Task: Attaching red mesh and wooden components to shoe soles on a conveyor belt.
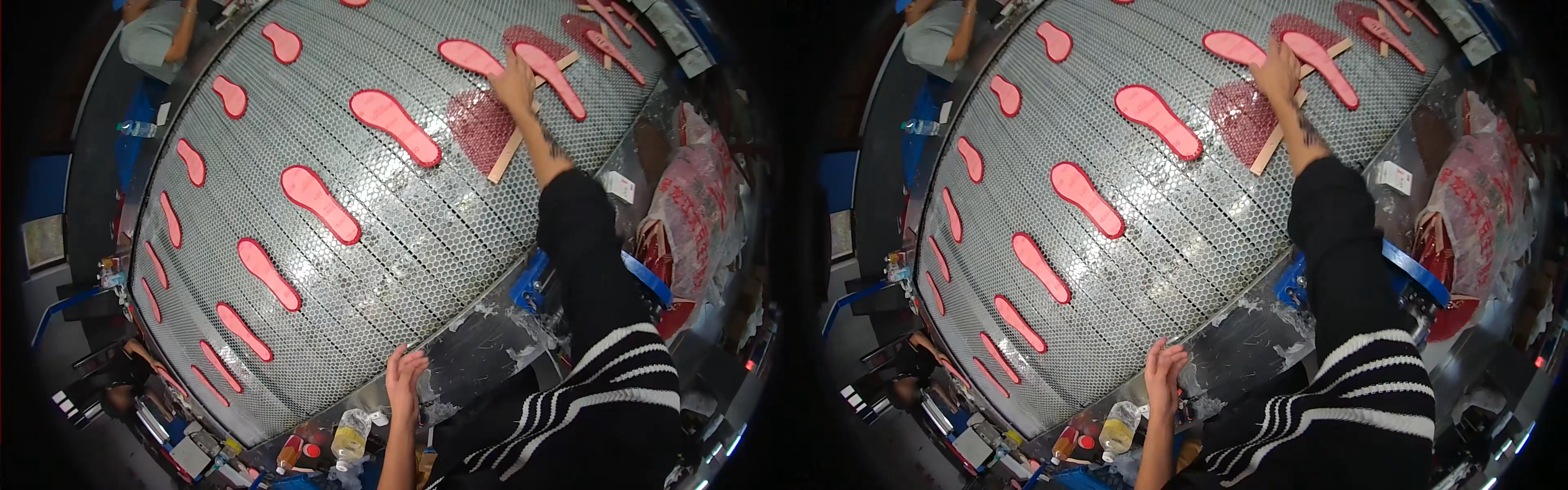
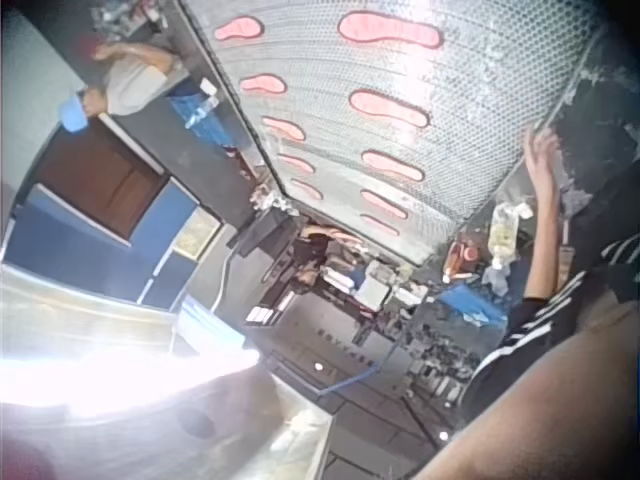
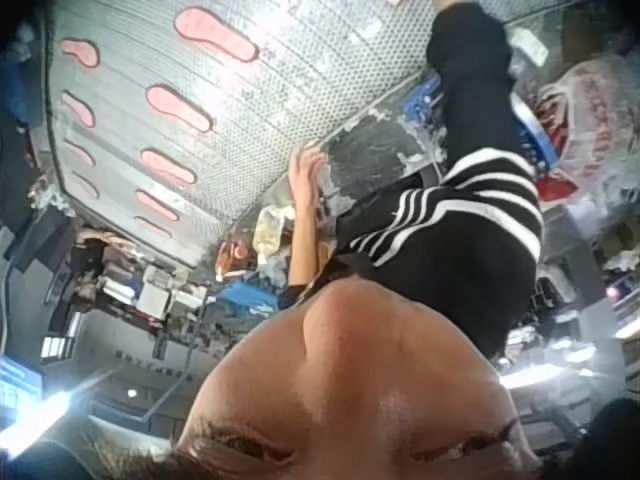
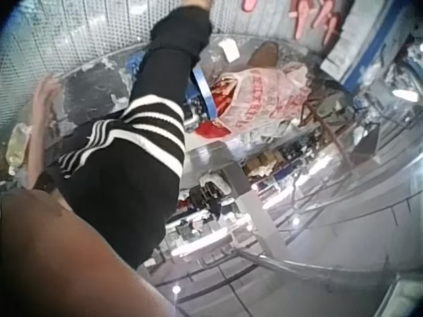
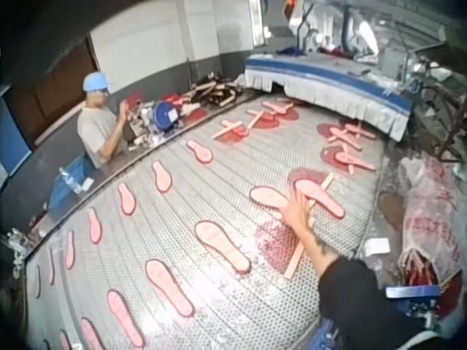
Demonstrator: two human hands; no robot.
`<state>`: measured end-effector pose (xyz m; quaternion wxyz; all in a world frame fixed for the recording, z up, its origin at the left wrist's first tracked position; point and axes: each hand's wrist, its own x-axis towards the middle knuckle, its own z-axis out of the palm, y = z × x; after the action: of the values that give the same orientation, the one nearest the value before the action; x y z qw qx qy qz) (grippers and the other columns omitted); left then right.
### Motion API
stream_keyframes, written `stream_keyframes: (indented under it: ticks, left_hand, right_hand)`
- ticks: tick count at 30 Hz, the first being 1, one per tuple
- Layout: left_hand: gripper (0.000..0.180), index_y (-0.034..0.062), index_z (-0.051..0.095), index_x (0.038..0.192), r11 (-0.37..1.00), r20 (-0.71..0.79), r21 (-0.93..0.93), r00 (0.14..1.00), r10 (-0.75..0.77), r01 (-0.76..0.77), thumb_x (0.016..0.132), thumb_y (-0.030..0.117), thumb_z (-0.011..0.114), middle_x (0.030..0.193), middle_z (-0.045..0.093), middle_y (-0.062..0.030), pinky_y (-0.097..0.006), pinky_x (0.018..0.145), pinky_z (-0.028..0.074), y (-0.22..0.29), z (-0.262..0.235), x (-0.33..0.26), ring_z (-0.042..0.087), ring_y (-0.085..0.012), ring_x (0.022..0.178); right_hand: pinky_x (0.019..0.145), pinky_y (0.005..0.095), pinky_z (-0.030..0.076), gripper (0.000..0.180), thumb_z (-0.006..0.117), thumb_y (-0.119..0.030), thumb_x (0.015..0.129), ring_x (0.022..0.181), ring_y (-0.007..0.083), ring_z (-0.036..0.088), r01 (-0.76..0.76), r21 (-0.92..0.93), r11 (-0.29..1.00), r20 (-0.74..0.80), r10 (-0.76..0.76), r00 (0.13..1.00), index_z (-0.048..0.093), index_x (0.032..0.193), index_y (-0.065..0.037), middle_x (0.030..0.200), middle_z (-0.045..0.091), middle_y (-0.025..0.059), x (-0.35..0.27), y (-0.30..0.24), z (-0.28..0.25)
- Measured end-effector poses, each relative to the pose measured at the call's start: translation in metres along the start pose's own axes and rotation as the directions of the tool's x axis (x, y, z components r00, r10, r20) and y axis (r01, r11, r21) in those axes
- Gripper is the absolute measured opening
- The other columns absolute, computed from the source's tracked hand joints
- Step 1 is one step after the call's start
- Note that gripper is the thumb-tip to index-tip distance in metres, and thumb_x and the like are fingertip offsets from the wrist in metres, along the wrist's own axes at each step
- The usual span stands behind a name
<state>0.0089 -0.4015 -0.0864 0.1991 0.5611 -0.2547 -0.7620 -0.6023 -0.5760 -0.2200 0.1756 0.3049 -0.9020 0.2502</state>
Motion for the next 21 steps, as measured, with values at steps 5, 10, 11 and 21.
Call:
stream_keyframes:
  ticks: [5, 10, 11, 21]
  left_hand:
    - [0.041, -0.0030, 0.046, 0.135, 0.997, -0.130, -0.071, 0.991, 0.009, -0.019, 0.099, 0.015, 0.055, 0.116, 0.064, -0.0167, -0.038, 0.093, 0.053, 0.001, -0.013, 0.005, 0.065, -0.0232, 0.100]
    - [0.041, -0.0042, 0.048, 0.133, 0.999, -0.155, -0.046, 0.988, 0.012, -0.019, 0.099, 0.016, 0.057, 0.114, 0.065, -0.0161, -0.037, 0.092, 0.053, 0.005, -0.011, 0.009, 0.065, -0.0231, 0.099]
    - [0.040, -0.0044, 0.048, 0.133, 0.998, -0.152, -0.047, 0.988, 0.022, -0.030, 0.099, 0.015, 0.057, 0.113, 0.065, -0.0163, -0.037, 0.092, 0.053, 0.006, -0.010, 0.007, 0.065, -0.0230, 0.099]
    - [0.037, -0.0034, 0.049, 0.131, 0.979, -0.057, -0.123, 0.986, 0.155, -0.161, 0.098, 0.013, 0.057, 0.110, 0.066, -0.0149, -0.036, 0.092, 0.052, -0.009, -0.028, -0.040, 0.066, -0.0223, 0.097]
  right_hand:
    - [0.103, 0.0518, 0.042, 0.076, 0.075, -0.027, 0.077, 0.123, 0.0396, 0.051, 0.202, -0.166, 0.965, 0.449, -0.109, 0.887, 0.043, 0.144, -0.011, 0.134, 0.051, 0.0228, 0.032, -0.026, 0.042]
    - [0.100, 0.0484, 0.045, 0.078, 0.074, -0.018, 0.073, 0.117, 0.0436, 0.053, 0.122, 0.149, 0.981, 0.162, -0.146, 0.976, 0.041, 0.143, -0.009, 0.124, 0.054, 0.0247, 0.065, -0.038, 0.032]
    - [0.101, 0.0472, 0.044, 0.076, 0.074, -0.018, 0.074, 0.117, 0.0437, 0.052, 0.092, 0.267, 0.959, 0.044, -0.108, 0.993, 0.042, 0.142, -0.007, 0.125, 0.053, 0.0265, 0.072, -0.046, 0.020]
    - [0.105, 0.0485, 0.038, 0.084, 0.079, -0.018, 0.070, 0.123, 0.0423, 0.047, -0.043, 0.151, 0.988, 0.219, 0.009, 0.976, 0.041, 0.144, -0.008, 0.130, 0.050, 0.0244, -0.103, -0.028, -0.106]
